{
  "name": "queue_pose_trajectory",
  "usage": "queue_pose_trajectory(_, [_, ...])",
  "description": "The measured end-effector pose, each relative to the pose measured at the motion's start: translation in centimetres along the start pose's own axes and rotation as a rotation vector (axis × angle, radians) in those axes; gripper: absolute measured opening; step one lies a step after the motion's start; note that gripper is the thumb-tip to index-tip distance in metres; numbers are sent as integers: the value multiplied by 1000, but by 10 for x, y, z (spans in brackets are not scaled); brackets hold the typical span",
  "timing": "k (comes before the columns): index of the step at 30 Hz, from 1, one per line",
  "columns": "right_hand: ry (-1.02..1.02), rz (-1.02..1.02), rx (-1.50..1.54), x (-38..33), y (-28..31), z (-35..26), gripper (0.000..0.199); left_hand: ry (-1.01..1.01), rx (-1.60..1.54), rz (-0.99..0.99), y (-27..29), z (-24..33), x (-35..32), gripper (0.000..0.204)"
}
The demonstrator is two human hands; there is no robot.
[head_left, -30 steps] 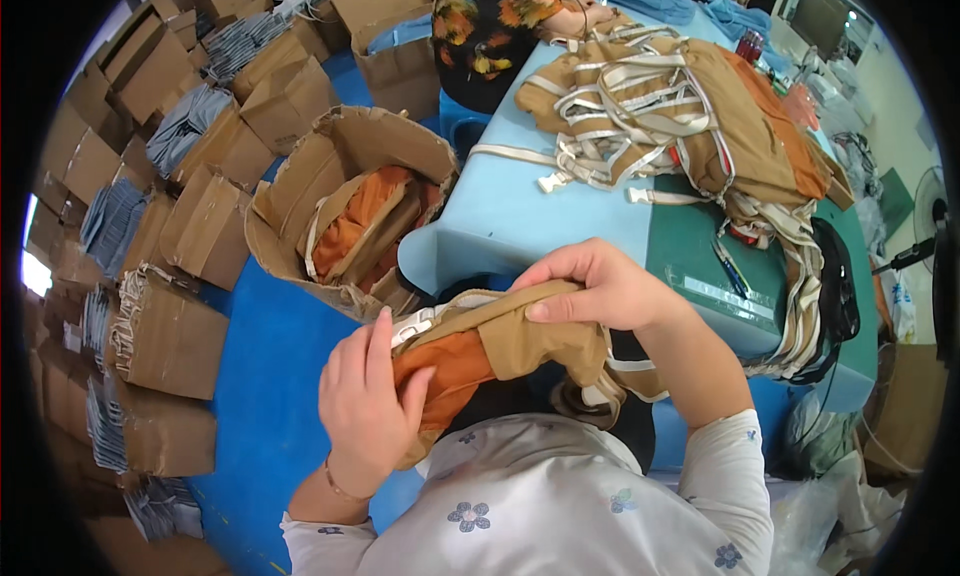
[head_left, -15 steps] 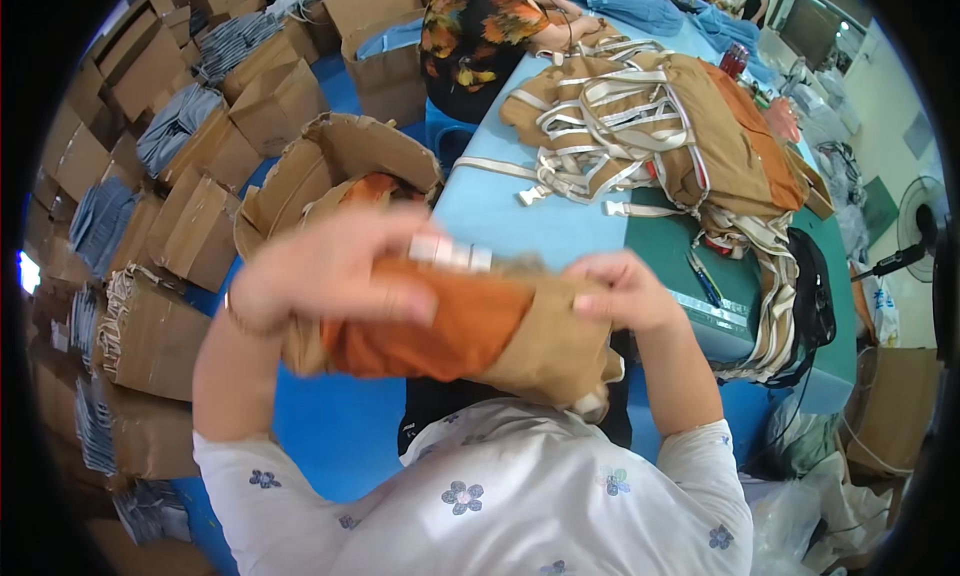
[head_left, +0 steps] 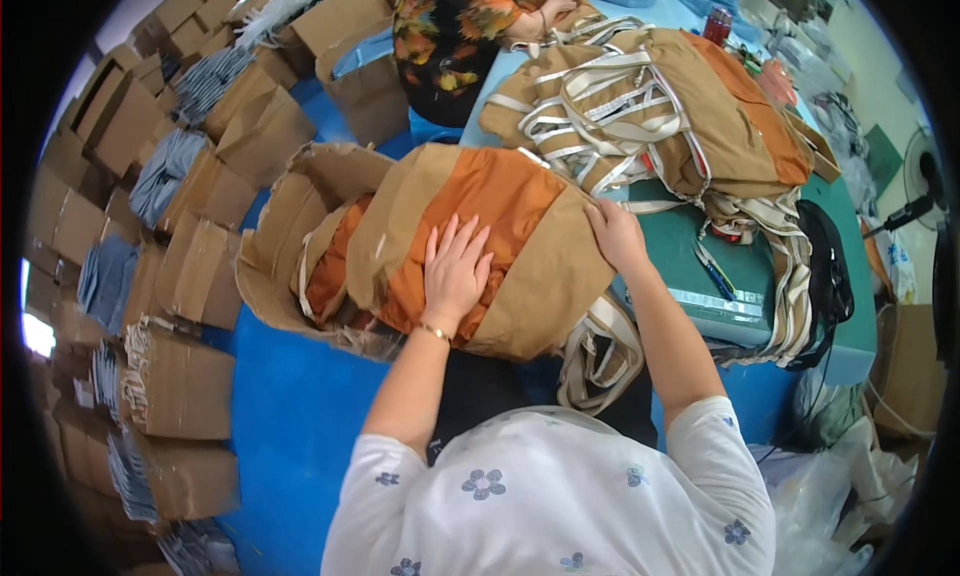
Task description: Assembling and inspecting straps and buckles on canvas backpacks in a workshop environment.
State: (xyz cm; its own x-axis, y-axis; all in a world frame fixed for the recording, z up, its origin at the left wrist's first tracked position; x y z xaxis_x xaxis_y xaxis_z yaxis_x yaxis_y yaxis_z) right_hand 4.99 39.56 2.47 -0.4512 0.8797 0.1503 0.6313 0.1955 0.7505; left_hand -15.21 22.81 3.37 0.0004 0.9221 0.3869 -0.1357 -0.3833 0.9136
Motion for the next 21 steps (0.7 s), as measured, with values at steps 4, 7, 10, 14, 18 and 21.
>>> queue_pose_trajectory(4, [83,89,64,-9,4,-10,26,69,-69,117,-4,-7,-9,34])
queue_pose_trajectory(7, [156,130,47,-15,11,-23,22,55,-47,104,-3,-6,-11,35])
queue_pose_trajectory(10, [214,176,45,-22,12,-23,21,10,-131,186,24,4,-9,35])
queue_pose_trajectory(14, [311,238,30,-28,17,-27,21,-16,-20,490,118,-6,23,37])
queue_pose_trajectory(18, [396,312,25,-36,24,-34,20,290,-80,297,119,-78,69,34])
queue_pose_trajectory(21, [417,331,2,-39,27,-40,19,466,-494,92,74,-132,64,30])
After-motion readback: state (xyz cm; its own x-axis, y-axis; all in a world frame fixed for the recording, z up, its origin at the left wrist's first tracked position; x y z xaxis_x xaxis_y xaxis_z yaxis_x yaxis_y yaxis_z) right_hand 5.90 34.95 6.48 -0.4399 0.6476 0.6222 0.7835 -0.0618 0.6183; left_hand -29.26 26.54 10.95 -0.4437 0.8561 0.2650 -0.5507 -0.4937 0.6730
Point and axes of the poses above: each hand's wrist, its own x-axis towards the middle knuckle, its own y-axis out of the back of the hand, z = x × y, the point moved 8 cm from there along x, towards the middle knuckle, and after that the axes turned 10 degrees about -z, right-handed, at the moved point
